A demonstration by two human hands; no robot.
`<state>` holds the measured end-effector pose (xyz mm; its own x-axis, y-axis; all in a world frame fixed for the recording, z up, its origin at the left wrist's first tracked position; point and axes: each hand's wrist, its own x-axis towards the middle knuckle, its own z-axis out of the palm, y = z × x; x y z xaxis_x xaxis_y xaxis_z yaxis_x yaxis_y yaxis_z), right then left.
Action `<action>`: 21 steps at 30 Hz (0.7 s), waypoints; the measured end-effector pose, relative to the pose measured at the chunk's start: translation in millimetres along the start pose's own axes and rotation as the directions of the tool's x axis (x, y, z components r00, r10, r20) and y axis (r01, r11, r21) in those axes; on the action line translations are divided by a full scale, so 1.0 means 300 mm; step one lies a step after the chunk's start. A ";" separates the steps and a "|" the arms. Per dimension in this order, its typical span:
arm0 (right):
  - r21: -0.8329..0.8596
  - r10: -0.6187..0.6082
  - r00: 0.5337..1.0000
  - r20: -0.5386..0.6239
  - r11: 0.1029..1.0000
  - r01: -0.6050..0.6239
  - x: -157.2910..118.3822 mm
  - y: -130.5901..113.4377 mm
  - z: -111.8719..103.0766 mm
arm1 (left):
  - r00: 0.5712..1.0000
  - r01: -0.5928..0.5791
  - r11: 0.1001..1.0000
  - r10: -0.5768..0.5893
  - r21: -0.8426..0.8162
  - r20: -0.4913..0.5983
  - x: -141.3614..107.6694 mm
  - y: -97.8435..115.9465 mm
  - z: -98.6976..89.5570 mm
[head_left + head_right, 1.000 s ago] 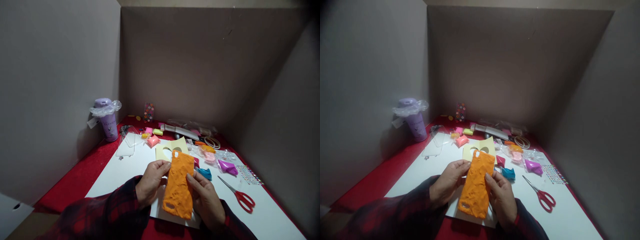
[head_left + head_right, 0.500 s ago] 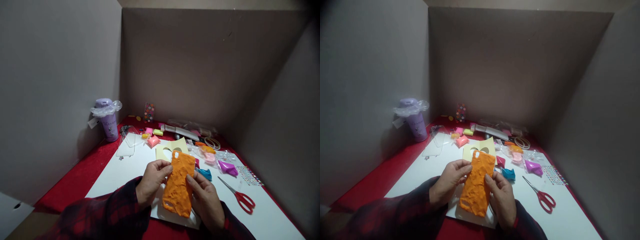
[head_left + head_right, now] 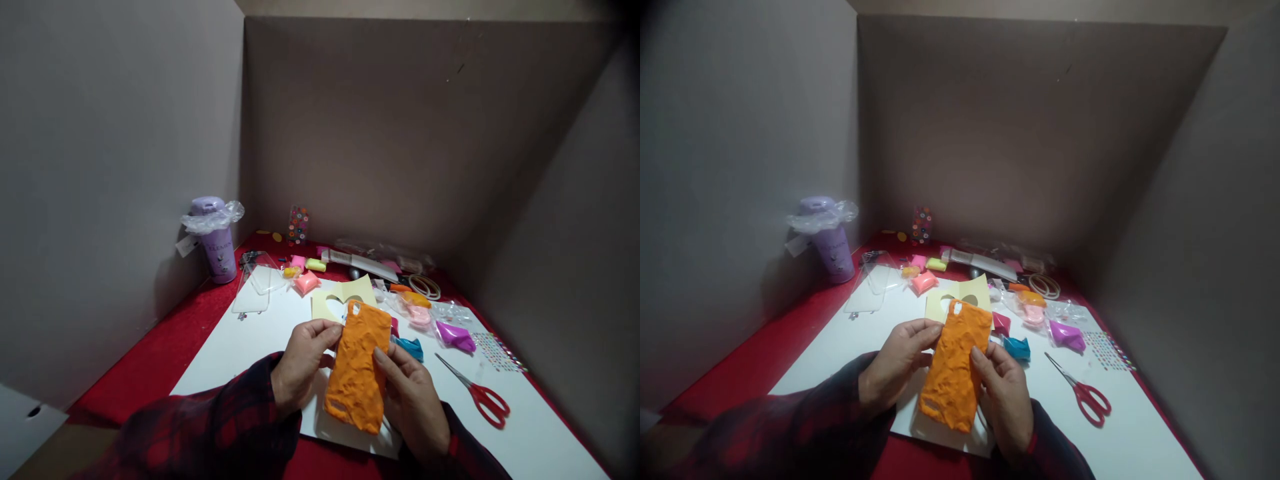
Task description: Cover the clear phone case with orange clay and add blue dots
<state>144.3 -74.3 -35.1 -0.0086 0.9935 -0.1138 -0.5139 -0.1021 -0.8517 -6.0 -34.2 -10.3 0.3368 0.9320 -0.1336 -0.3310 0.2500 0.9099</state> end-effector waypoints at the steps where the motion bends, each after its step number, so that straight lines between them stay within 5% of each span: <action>1: -0.005 -0.005 1.000 0.000 1.000 0.005 -0.001 0.000 0.002 | 1.000 -0.008 1.000 0.008 0.011 -0.002 0.001 0.000 0.000; 21: -0.052 -0.006 1.000 -0.018 0.999 0.005 -0.010 -0.010 0.023 | 0.999 -0.041 0.994 0.043 0.105 -0.010 0.012 -0.017 -0.011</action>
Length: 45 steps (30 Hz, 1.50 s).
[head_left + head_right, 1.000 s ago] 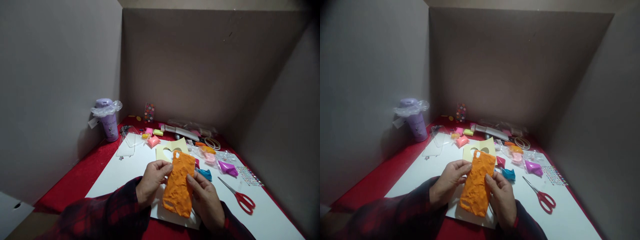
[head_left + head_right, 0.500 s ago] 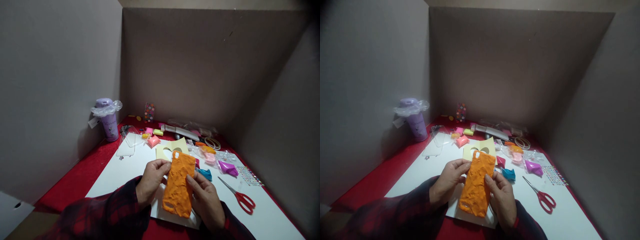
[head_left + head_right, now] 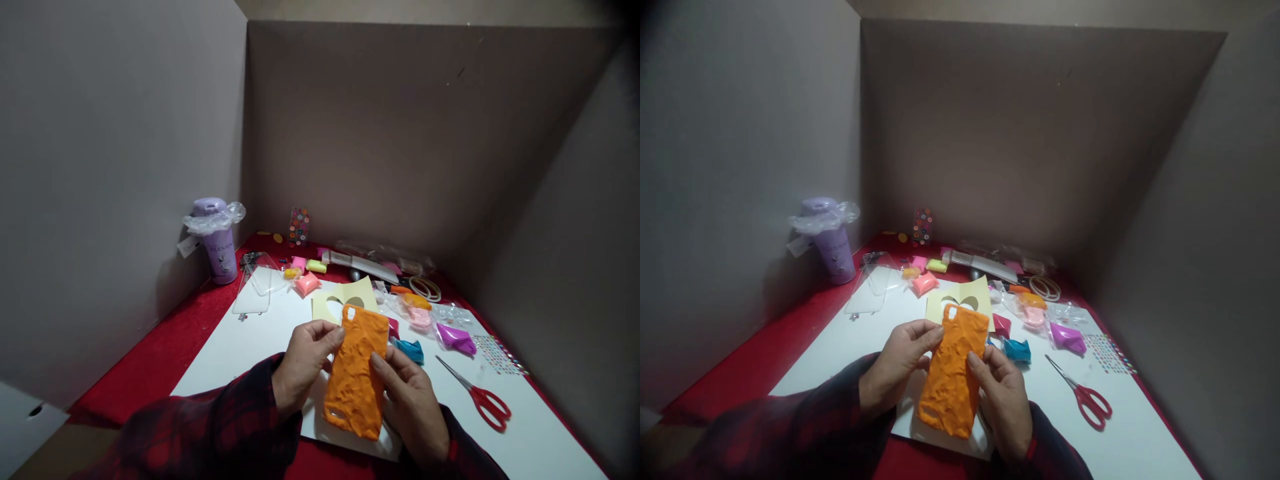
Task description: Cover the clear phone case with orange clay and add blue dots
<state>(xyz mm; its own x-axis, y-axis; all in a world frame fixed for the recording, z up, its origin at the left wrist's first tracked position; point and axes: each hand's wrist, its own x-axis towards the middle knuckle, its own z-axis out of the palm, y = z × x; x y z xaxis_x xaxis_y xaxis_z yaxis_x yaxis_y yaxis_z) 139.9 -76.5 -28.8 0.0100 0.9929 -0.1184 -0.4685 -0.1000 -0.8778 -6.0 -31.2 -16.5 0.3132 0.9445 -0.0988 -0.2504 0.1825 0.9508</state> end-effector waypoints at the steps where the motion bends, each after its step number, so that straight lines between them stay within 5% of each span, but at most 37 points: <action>1: -0.007 -0.001 1.000 0.002 1.000 0.001 0.000 0.000 0.000 | 1.000 -0.001 1.000 0.001 0.007 -0.003 0.001 -0.002 -0.001; 27: 0.068 -0.039 0.996 0.077 0.997 0.034 0.015 0.002 -0.010 | 0.997 0.073 0.982 -0.065 -0.172 0.052 0.007 -0.005 -0.002; 37: 0.048 -0.088 0.990 -0.106 0.994 0.094 0.047 -0.010 -0.042 | 0.981 0.140 0.982 -0.121 -0.123 0.155 0.004 -0.027 0.011; 41: 0.043 -0.072 0.993 -0.092 0.996 0.076 0.036 -0.023 -0.027 | 0.967 0.176 0.972 -0.141 -0.153 0.214 0.007 -0.049 0.014; 45: -0.022 -0.031 0.996 -0.087 0.999 0.030 0.029 -0.019 -0.028 | 0.977 0.177 0.957 -0.143 -0.230 0.157 0.017 -0.064 0.014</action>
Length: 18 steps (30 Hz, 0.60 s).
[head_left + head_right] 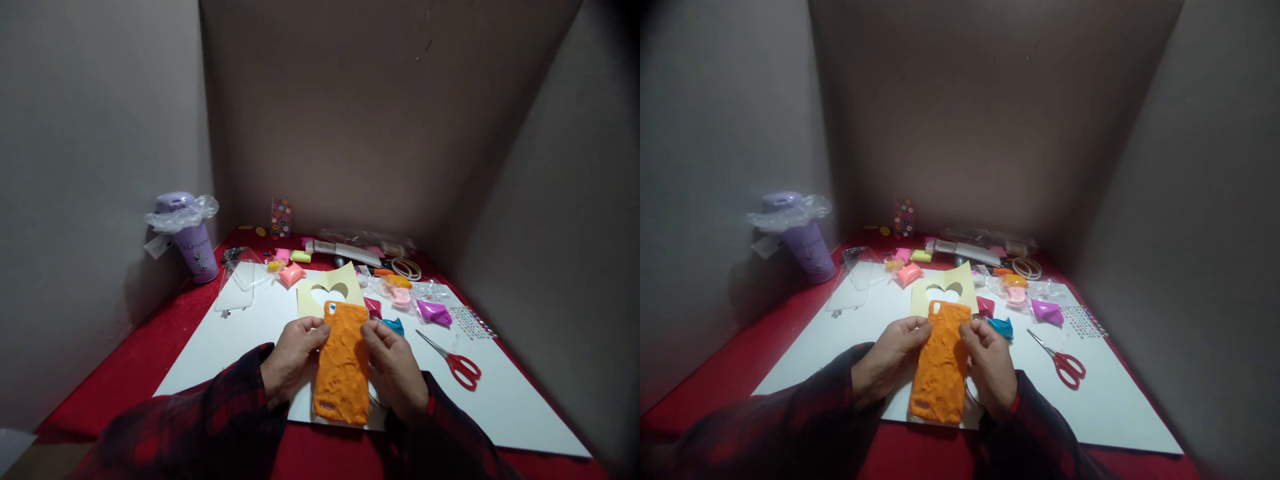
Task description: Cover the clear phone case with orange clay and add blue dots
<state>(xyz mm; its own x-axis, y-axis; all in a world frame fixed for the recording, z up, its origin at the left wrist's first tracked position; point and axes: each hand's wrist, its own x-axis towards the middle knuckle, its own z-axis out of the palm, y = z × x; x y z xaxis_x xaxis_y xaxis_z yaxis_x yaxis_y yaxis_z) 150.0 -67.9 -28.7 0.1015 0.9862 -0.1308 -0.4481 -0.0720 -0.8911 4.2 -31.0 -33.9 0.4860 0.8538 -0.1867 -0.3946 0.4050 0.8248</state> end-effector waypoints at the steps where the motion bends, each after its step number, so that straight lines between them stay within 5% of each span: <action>1: -0.009 0.003 1.000 -0.013 1.000 -0.003 0.002 0.004 -0.006 | 1.000 -0.002 1.000 0.002 0.010 -0.014 0.001 0.000 0.000; 10: 0.035 0.014 0.993 -0.118 0.999 -0.010 0.032 -0.015 -0.043 | 0.996 0.089 0.989 -0.090 0.118 0.007 -0.013 -0.029 -0.002; 18: 0.078 0.064 0.998 -0.017 0.995 -0.062 -0.004 -0.013 -0.003 | 0.999 0.037 0.997 -0.035 0.074 -0.030 0.002 -0.028 -0.009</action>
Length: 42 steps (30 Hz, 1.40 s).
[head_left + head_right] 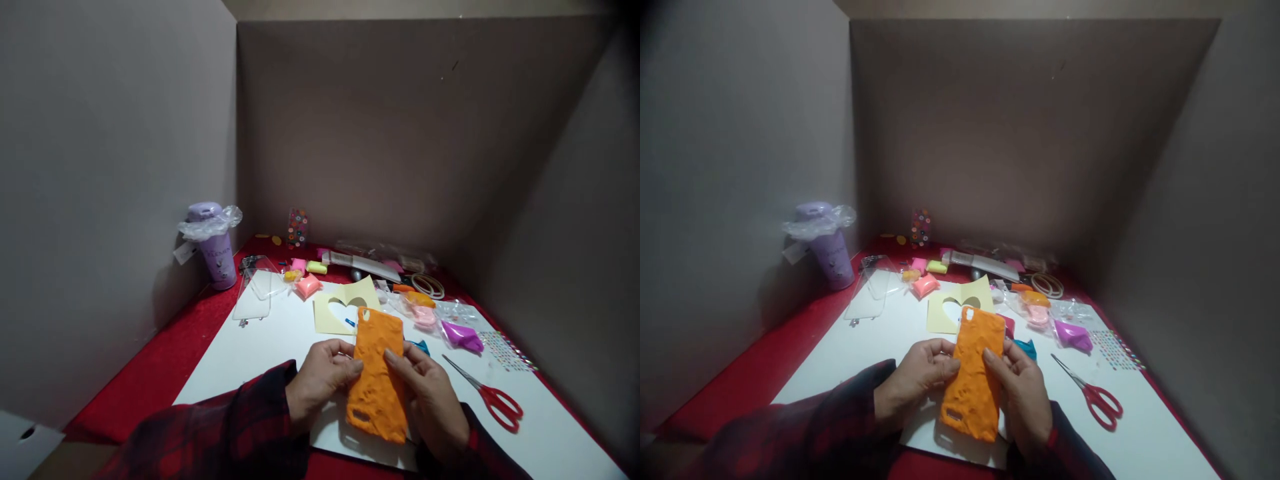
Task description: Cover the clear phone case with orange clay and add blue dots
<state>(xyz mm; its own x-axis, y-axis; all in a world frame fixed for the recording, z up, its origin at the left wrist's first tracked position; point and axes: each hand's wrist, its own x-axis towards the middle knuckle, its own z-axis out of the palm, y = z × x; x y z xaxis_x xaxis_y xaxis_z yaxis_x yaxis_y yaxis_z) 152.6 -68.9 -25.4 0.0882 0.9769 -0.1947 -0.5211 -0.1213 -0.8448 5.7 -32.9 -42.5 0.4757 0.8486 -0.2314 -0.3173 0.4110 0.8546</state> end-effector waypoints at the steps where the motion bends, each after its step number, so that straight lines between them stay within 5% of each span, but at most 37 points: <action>1: 0.010 0.004 1.000 0.000 1.000 -0.004 -0.001 0.002 0.000 | 1.000 0.004 1.000 -0.004 -0.009 0.002 0.001 -0.002 0.001; 6: 0.018 0.084 0.995 0.049 0.996 -0.085 0.007 0.021 -0.005 | 1.000 -0.015 0.997 0.014 -0.078 -0.007 -0.001 -0.005 0.014; 16: -0.038 0.033 0.993 0.110 0.999 -0.029 0.014 0.046 -0.012 | 0.998 -0.059 0.985 0.053 -0.164 -0.041 -0.003 -0.005 0.011; 26: -0.089 -0.048 0.990 0.130 0.994 0.060 0.034 0.056 -0.042 | 0.994 -0.082 0.996 0.079 -0.040 -0.070 -0.002 0.010 -0.006; 37: -0.069 -0.085 0.984 0.153 0.993 0.097 0.021 0.064 -0.034 | 0.995 -0.093 0.993 0.090 -0.072 -0.044 -0.013 0.023 -0.002; 42: -0.078 -0.044 0.958 0.284 0.995 0.069 0.028 0.073 -0.047 | 0.992 -0.114 0.977 0.122 -0.181 0.038 -0.013 0.012 0.004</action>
<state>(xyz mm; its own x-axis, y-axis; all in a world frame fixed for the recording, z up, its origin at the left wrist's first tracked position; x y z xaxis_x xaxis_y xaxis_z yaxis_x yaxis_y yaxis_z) 153.8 -65.8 -52.7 -0.1335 0.9910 -0.0076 -0.4460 -0.0669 -0.8925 3.6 -35.1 -38.1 0.4644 0.8791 -0.1071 -0.5129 0.3655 0.7767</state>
